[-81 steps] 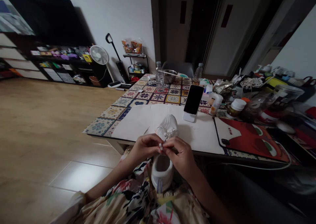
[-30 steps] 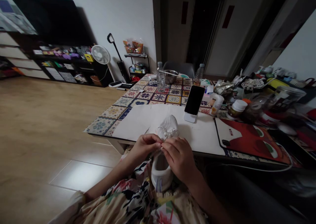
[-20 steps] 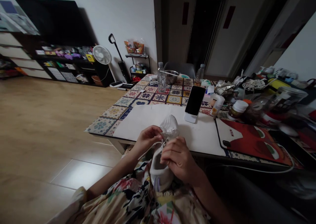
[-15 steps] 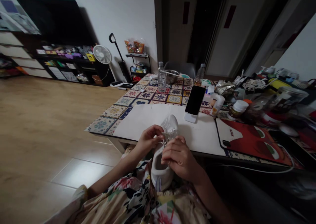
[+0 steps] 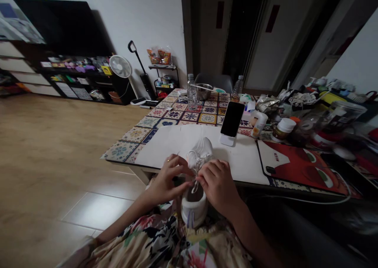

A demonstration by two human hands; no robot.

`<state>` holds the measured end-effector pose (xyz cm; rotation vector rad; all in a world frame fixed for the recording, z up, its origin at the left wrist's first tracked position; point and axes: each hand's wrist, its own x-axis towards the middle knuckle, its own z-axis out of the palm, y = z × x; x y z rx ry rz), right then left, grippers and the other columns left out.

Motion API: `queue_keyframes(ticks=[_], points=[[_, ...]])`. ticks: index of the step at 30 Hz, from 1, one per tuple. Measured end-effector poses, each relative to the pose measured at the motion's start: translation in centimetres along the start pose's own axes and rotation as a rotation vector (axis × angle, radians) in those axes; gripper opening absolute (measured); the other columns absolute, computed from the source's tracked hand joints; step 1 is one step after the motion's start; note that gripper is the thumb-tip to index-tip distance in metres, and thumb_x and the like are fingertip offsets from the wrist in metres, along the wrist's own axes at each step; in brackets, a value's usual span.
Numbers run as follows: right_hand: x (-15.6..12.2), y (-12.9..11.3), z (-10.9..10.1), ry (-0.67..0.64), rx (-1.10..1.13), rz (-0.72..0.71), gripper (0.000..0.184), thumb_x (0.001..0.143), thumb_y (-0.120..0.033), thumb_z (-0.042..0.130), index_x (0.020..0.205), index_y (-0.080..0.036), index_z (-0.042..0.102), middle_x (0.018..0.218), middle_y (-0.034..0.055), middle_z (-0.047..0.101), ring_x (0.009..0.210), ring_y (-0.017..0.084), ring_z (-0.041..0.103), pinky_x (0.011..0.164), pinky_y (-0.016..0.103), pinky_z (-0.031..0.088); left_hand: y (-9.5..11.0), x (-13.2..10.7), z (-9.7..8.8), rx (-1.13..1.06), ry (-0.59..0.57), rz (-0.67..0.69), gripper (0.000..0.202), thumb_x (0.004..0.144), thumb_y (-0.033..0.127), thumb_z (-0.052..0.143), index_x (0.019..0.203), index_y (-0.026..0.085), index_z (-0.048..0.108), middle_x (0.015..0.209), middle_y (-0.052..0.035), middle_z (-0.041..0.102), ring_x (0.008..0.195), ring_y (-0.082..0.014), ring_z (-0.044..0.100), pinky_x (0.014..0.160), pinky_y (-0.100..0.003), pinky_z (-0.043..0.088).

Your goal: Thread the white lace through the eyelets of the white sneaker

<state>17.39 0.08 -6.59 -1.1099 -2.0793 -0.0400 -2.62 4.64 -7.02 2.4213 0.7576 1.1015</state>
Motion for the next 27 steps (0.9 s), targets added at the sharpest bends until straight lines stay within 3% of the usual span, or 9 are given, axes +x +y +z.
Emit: queue_keyframes(ticks=[2,4,6,7,9,11,14,21,27], points=[[-0.3,-0.9,-0.9,-0.022,0.214,0.006,0.030,0.102,-0.037,0.041,0.080,-0.021,0.054,0.081,0.0040,0.064,0.083,0.022,0.055,0.080,0.039,0.039,0.3,0.1,0.1,0.005,-0.043,-0.041,0.019,0.081,0.035,0.070,0.091,0.019,0.071,0.092,-0.0054,0.064,0.094,-0.0223,0.053,0.087,-0.037,0.039],[-1.0,-1.7,-2.1,-0.089,0.604,-0.035,0.035,0.102,-0.044,0.037,0.077,-0.023,0.050,0.075,0.0011,0.062,0.074,0.018,0.056,0.074,0.035,0.043,0.2,0.2,0.3,-0.017,-0.054,-0.073,0.016,0.079,0.031,0.070,0.089,0.018,0.070,0.093,-0.0053,0.064,0.094,-0.0223,0.053,0.089,-0.037,0.038],[-1.6,-2.0,-3.3,-0.126,0.968,-0.150,0.037,0.097,-0.052,0.047,0.072,-0.024,0.047,0.063,-0.0038,0.058,0.062,0.016,0.056,0.069,0.033,0.046,0.1,0.3,0.5,-0.059,-0.066,-0.085,0.010,0.077,0.026,0.070,0.083,0.018,0.069,0.092,-0.0051,0.064,0.094,-0.0221,0.054,0.090,-0.036,0.039],[-1.8,-1.8,-3.7,-0.151,1.011,-0.139,0.038,0.096,-0.053,0.049,0.071,-0.024,0.049,0.063,-0.0035,0.058,0.062,0.016,0.057,0.069,0.033,0.047,0.0,0.3,0.7,-0.090,-0.064,-0.088,0.007,0.076,0.024,0.069,0.080,0.018,0.069,0.091,-0.0051,0.064,0.094,-0.0219,0.054,0.090,-0.036,0.040],[-1.8,-1.0,-3.9,-0.160,0.931,-0.027,0.040,0.096,-0.056,0.046,0.074,-0.024,0.053,0.070,-0.0003,0.061,0.068,0.018,0.059,0.070,0.033,0.048,0.0,0.4,1.0,-0.166,-0.045,-0.102,0.004,0.076,0.021,0.068,0.078,0.017,0.067,0.089,-0.0055,0.064,0.092,-0.0215,0.055,0.088,-0.034,0.042],[-1.4,0.2,-3.3,-0.148,0.688,0.122,0.034,0.099,-0.049,0.044,0.083,-0.023,0.059,0.081,0.0033,0.062,0.078,0.019,0.060,0.072,0.032,0.048,0.1,0.4,1.3,-0.248,-0.037,-0.123,0.004,0.077,0.020,0.068,0.077,0.017,0.067,0.086,-0.0061,0.063,0.091,-0.0213,0.056,0.085,-0.032,0.044],[-0.9,1.8,-2.0,-0.223,0.453,0.137,0.013,0.097,-0.032,0.053,0.101,-0.022,0.062,0.095,0.0060,0.065,0.093,0.020,0.061,0.082,0.032,0.049,0.1,0.4,1.7,-0.368,-0.081,-0.121,0.008,0.081,0.023,0.067,0.078,0.016,0.068,0.089,-0.0077,0.061,0.093,-0.0213,0.057,0.085,-0.031,0.045],[-1.1,2.4,-1.2,-0.279,0.413,0.033,0.015,0.097,-0.021,0.051,0.104,-0.024,0.063,0.104,0.0067,0.060,0.099,0.019,0.060,0.086,0.030,0.049,-0.3,0.4,1.0,-0.749,-0.131,-0.150,0.042,0.078,0.057,0.069,0.068,0.017,0.073,0.081,-0.0070,0.060,0.084,-0.0197,0.057,0.080,-0.030,0.046],[-1.6,2.1,-1.3,-0.187,0.570,0.023,0.022,0.098,-0.040,0.050,0.088,-0.025,0.062,0.097,0.0057,0.059,0.096,0.022,0.058,0.084,0.035,0.048,-0.7,-0.3,0.8,-1.018,0.021,-0.257,0.049,0.066,0.064,0.076,0.052,0.017,0.067,0.068,-0.0052,0.053,0.070,-0.0179,0.053,0.063,-0.030,0.044]])
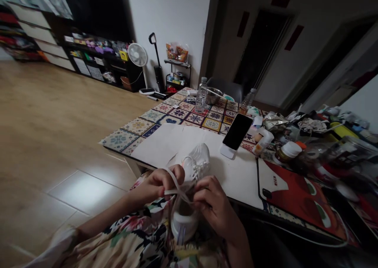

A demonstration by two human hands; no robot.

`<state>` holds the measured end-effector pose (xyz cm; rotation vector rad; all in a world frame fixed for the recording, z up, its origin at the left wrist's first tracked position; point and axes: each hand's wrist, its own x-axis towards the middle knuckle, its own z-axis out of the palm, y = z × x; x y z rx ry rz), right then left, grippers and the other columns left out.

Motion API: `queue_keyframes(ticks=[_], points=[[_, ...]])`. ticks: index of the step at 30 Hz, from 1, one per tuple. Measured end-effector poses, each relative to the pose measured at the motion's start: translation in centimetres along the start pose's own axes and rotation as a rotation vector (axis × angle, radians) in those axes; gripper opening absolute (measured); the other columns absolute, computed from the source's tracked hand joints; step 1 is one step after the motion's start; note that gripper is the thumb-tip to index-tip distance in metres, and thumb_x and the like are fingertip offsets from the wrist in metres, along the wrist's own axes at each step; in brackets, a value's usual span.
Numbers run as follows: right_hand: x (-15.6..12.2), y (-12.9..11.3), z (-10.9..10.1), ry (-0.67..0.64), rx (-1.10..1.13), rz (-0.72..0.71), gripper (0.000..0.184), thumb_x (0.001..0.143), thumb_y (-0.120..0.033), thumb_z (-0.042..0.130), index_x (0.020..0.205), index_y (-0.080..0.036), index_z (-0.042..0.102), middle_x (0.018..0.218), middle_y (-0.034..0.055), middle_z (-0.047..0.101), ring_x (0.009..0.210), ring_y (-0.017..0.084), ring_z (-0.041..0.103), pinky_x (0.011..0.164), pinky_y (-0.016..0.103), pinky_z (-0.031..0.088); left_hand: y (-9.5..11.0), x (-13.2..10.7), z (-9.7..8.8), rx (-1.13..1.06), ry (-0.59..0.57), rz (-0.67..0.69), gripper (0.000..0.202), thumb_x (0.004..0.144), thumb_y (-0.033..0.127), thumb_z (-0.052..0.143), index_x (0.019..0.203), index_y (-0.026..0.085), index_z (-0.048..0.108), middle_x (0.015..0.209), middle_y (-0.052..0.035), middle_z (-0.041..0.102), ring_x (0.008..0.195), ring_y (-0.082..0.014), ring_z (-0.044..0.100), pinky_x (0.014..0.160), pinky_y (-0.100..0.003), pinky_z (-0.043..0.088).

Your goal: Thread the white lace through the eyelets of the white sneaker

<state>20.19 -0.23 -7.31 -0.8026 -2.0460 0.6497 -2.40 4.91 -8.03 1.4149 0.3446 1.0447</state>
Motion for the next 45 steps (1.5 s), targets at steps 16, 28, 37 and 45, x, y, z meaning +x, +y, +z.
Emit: queue_keyframes(ticks=[16,28,37,45], points=[[-0.8,0.0,-0.6,0.534,0.590,0.010,0.034,0.092,-0.051,0.057,0.071,-0.025,0.048,0.051,-0.0070,0.034,0.038,0.010,0.030,0.037,0.022,0.027,1.2,0.2,0.3,-0.001,-0.327,-0.283,0.050,0.064,0.069,0.073,0.052,0.021,0.070,0.048,-0.0079,0.061,0.046,-0.0169,0.056,0.048,-0.029,0.045],[-2.0,0.6,-0.5,0.492,0.112,0.074,0.005,0.091,-0.024,0.062,0.089,-0.026,0.066,0.071,-0.0004,0.062,0.063,0.015,0.060,0.057,0.026,0.049,1.0,2.6,4.5,-0.228,-0.067,-0.371,0.034,0.061,0.034,0.089,0.089,0.018,0.077,0.063,0.0011,0.066,0.051,-0.0094,0.059,0.052,-0.019,0.048],[-0.9,0.8,0.6,0.499,0.067,0.128,0.010,0.092,-0.027,0.059,0.092,-0.023,0.068,0.076,0.0032,0.070,0.066,0.017,0.066,0.059,0.025,0.053,0.7,1.8,4.7,-0.228,0.008,-0.288,0.034,0.061,0.031,0.089,0.091,0.018,0.076,0.062,0.0007,0.068,0.051,-0.0092,0.060,0.053,-0.019,0.049],[-0.4,0.7,0.9,0.546,0.306,0.373,0.032,0.083,-0.047,0.069,0.069,-0.019,0.063,0.054,-0.0031,0.057,0.046,0.011,0.052,0.043,0.019,0.042,1.0,1.7,4.1,-0.165,-0.192,-0.056,0.029,0.073,0.039,0.081,0.058,0.016,0.070,0.060,-0.0064,0.068,0.063,-0.0162,0.064,0.064,-0.028,0.052]])
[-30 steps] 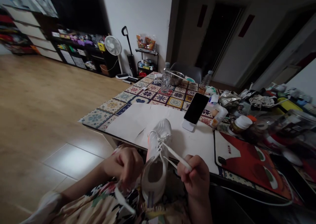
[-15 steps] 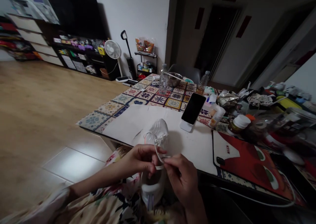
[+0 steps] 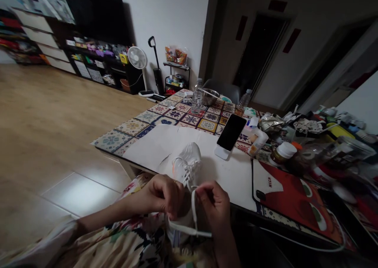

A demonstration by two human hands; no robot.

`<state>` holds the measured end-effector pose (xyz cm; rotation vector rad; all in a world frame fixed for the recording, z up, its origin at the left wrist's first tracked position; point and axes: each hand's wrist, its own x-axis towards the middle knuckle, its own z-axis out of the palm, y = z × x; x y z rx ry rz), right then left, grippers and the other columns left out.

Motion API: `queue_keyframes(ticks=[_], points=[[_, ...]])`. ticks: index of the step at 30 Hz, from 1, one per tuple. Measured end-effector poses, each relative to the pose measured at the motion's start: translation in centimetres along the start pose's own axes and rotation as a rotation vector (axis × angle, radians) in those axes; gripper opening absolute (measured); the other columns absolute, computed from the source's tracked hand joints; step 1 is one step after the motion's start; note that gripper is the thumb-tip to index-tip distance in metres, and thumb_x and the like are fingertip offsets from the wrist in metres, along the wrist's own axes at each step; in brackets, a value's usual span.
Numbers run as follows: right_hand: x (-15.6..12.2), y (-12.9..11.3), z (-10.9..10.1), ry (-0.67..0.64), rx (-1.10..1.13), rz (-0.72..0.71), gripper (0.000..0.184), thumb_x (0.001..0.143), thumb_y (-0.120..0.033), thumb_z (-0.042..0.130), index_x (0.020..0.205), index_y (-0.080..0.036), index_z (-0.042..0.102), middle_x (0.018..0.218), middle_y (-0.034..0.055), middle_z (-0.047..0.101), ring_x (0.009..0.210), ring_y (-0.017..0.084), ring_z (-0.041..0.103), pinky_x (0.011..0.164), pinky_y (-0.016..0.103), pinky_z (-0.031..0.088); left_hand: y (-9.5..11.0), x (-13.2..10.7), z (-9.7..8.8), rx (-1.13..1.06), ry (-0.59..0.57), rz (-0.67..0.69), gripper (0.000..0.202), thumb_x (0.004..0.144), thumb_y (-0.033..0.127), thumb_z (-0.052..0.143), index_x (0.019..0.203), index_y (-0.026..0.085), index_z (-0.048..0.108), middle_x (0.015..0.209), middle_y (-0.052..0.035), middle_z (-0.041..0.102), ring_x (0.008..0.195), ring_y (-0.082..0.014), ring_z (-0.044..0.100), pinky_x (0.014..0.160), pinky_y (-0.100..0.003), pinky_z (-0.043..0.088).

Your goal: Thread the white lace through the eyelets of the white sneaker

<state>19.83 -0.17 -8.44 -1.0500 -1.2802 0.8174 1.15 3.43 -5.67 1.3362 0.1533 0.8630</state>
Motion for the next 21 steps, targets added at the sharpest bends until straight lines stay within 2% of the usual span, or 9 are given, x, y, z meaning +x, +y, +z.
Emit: queue_keyframes(ticks=[3,5,7,9,11,13,17,19,21], points=[[-0.1,-0.2,0.3,0.031,-0.007,-0.027,0.033,0.085,-0.047,0.066,0.069,-0.019,0.062,0.053,-0.0040,0.055,0.046,0.010,0.050,0.042,0.018,0.041,-0.2,0.4,0.1,0.077,-0.034,-0.062,0.029,0.075,0.038,0.079,0.061,0.015,0.070,0.065,-0.0079,0.070,0.066,-0.0162,0.065,0.068,-0.028,0.052],[-0.3,-0.2,0.5,-0.003,-0.055,-0.076,0.032,0.087,-0.045,0.064,0.069,-0.019,0.063,0.053,-0.0037,0.056,0.045,0.010,0.050,0.042,0.018,0.040,-0.8,0.5,0.1,0.033,0.050,-0.116,0.024,0.069,0.032,0.085,0.073,0.014,0.069,0.068,-0.0044,0.070,0.064,-0.0137,0.065,0.066,-0.025,0.052],[-0.6,-0.3,0.6,-0.043,-0.148,-0.137,0.029,0.087,-0.042,0.064,0.070,-0.019,0.064,0.053,-0.0030,0.059,0.045,0.010,0.052,0.043,0.019,0.040,-1.5,0.6,0.1,-0.058,0.140,-0.127,0.036,0.061,0.026,0.090,0.088,0.016,0.068,0.068,0.0002,0.069,0.061,-0.0113,0.064,0.062,-0.022,0.052],[-0.9,-0.5,0.7,-0.063,-0.244,-0.196,0.024,0.088,-0.038,0.063,0.073,-0.019,0.065,0.055,-0.0024,0.062,0.046,0.011,0.054,0.046,0.020,0.042,-2.0,0.6,0.0,-0.063,0.160,-0.108,0.043,0.063,0.027,0.089,0.099,0.017,0.068,0.070,0.0013,0.069,0.061,-0.0108,0.063,0.062,-0.021,0.051],[-1.0,-0.8,0.6,-0.081,-0.313,-0.260,0.020,0.090,-0.033,0.061,0.076,-0.020,0.065,0.057,-0.0023,0.065,0.048,0.012,0.057,0.049,0.021,0.043,-2.1,0.5,-0.2,0.059,0.146,-0.073,0.036,0.067,0.030,0.086,0.097,0.015,0.072,0.072,-0.0007,0.069,0.065,-0.0115,0.063,0.065,-0.022,0.051],[-0.8,-1.1,0.5,-0.120,-0.347,-0.338,0.016,0.091,-0.028,0.058,0.078,-0.021,0.065,0.058,-0.0031,0.066,0.049,0.012,0.059,0.050,0.020,0.044,-2.0,0.4,-0.4,0.226,0.164,0.003,0.027,0.071,0.035,0.083,0.087,0.014,0.076,0.073,-0.0033,0.069,0.068,-0.0125,0.063,0.066,-0.022,0.050],[-0.4,-1.4,0.5,-0.209,-0.395,-0.499,0.008,0.089,-0.027,0.059,0.085,-0.022,0.064,0.067,-0.0024,0.070,0.053,0.012,0.062,0.052,0.020,0.046,-1.5,0.3,-0.6,0.398,0.238,0.167,0.026,0.078,0.039,0.077,0.078,0.013,0.076,0.074,-0.0064,0.068,0.071,-0.0138,0.062,0.067,-0.023,0.048],[-0.4,-1.3,0.6,-0.230,-0.411,-0.524,0.009,0.089,-0.030,0.059,0.089,-0.022,0.063,0.074,-0.0005,0.071,0.060,0.014,0.065,0.057,0.022,0.049,-1.5,0.3,-0.5,0.419,0.257,0.187,0.027,0.080,0.039,0.075,0.075,0.012,0.074,0.073,-0.0066,0.066,0.071,-0.0137,0.061,0.067,-0.023,0.048],[-0.5,-1.2,0.7,-0.225,-0.413,-0.513,0.010,0.091,-0.030,0.057,0.089,-0.022,0.063,0.076,0.0008,0.071,0.065,0.016,0.066,0.062,0.024,0.050,-1.6,0.2,-0.4,0.429,0.259,0.149,0.031,0.079,0.041,0.075,0.072,0.012,0.071,0.072,-0.0064,0.066,0.069,-0.0134,0.060,0.066,-0.023,0.048]])
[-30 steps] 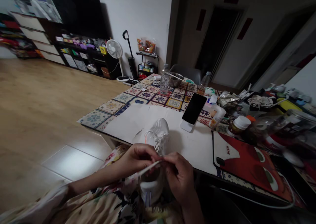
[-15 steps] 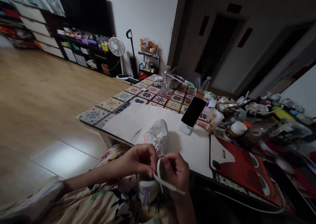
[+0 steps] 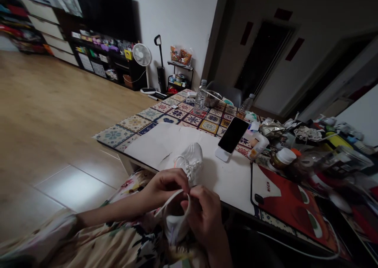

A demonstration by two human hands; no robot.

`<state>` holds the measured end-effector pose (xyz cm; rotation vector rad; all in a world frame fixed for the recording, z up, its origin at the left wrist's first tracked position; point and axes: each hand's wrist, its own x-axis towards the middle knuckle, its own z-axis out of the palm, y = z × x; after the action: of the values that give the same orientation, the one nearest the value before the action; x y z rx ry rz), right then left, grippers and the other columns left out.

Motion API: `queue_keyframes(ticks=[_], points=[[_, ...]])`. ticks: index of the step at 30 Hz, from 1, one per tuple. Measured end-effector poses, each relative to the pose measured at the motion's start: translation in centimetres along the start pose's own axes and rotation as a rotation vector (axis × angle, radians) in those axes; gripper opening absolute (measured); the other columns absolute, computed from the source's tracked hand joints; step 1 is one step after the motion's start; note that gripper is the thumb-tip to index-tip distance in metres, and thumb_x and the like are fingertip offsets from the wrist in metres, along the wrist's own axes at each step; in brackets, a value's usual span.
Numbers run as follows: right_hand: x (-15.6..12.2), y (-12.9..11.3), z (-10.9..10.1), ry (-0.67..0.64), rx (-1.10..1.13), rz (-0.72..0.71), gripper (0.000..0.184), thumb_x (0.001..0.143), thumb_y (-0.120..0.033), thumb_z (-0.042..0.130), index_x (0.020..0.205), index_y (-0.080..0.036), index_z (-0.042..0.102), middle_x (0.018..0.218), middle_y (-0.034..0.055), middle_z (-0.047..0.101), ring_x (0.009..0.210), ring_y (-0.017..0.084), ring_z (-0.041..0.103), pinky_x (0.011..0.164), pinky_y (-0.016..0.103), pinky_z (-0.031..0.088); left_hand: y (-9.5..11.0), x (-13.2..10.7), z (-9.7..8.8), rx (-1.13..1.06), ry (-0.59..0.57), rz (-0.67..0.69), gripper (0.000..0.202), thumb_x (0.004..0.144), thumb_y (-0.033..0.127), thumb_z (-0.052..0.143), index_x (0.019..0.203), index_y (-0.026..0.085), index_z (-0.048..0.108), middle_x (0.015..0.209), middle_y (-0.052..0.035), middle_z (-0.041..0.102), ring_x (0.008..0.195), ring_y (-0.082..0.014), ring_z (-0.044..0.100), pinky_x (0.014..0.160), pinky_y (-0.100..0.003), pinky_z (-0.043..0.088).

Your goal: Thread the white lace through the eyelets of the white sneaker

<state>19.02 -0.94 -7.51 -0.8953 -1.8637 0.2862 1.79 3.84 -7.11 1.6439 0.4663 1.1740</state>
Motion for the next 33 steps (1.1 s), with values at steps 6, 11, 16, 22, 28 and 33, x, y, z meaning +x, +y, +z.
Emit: queue_keyframes(ticks=[6,11,16,22,28,33], points=[[-0.6,0.3,1.1,0.171,0.069,0.189,0.014,0.092,-0.023,0.059,0.078,-0.022,0.061,0.065,-0.0023,0.065,0.059,0.013,0.063,0.058,0.021,0.050,0.1,-0.6,0.1,-0.085,-0.060,-0.115,0.037,0.074,0.046,0.078,0.071,0.011,0.068,0.069,-0.0060,0.068,0.064,-0.0128,0.061,0.061,-0.022,0.048],[-0.5,0.5,0.9,0.183,0.090,0.163,0.004,0.090,-0.022,0.061,0.094,-0.024,0.062,0.077,-0.0017,0.066,0.067,0.013,0.064,0.062,0.021,0.052,0.6,-0.7,-0.3,0.001,-0.030,0.062,0.031,0.081,0.042,0.073,0.077,0.012,0.074,0.071,-0.0083,0.070,0.066,-0.0142,0.063,0.064,-0.023,0.049],[0.2,-0.2,0.3,-0.011,0.012,0.016,0.017,0.088,-0.015,0.055,0.101,-0.024,0.062,0.098,0.0036,0.064,0.092,0.018,0.063,0.080,0.029,0.052,0.6,-0.7,-0.5,0.065,0.075,0.181,0.034,0.083,0.048,0.069,0.079,0.015,0.078,0.069,-0.0080,0.068,0.063,-0.0141,0.060,0.062,-0.024,0.048],[0.3,0.2,1.0,0.037,-0.027,-0.048,0.014,0.088,-0.014,0.055,0.096,-0.024,0.059,0.093,0.0028,0.062,0.084,0.018,0.062,0.072,0.029,0.052,1.5,-0.9,-0.4,-0.021,0.057,0.016,0.034,0.083,0.045,0.070,0.075,0.013,0.075,0.071,-0.0077,0.069,0.068,-0.0147,0.062,0.065,-0.023,0.048],[0.3,0.6,0.7,0.093,-0.241,-0.357,0.031,0.089,-0.006,0.056,0.112,-0.025,0.059,0.094,0.0035,0.064,0.082,0.018,0.061,0.069,0.030,0.050,1.7,-0.4,0.0,-0.257,0.096,-0.298,0.033,0.065,0.041,0.085,0.069,0.011,0.073,0.062,-0.0021,0.067,0.057,-0.0103,0.054,0.056,-0.020,0.043],[0.5,0.3,1.0,0.246,0.009,-0.240,0.011,0.094,-0.018,0.055,0.097,-0.025,0.062,0.095,0.0041,0.063,0.092,0.021,0.060,0.079,0.037,0.049,0.8,0.1,0.0,-0.392,0.154,-0.366,0.031,0.063,0.037,0.087,0.062,0.012,0.068,0.056,-0.0003,0.065,0.055,-0.0101,0.055,0.059,-0.021,0.046]])
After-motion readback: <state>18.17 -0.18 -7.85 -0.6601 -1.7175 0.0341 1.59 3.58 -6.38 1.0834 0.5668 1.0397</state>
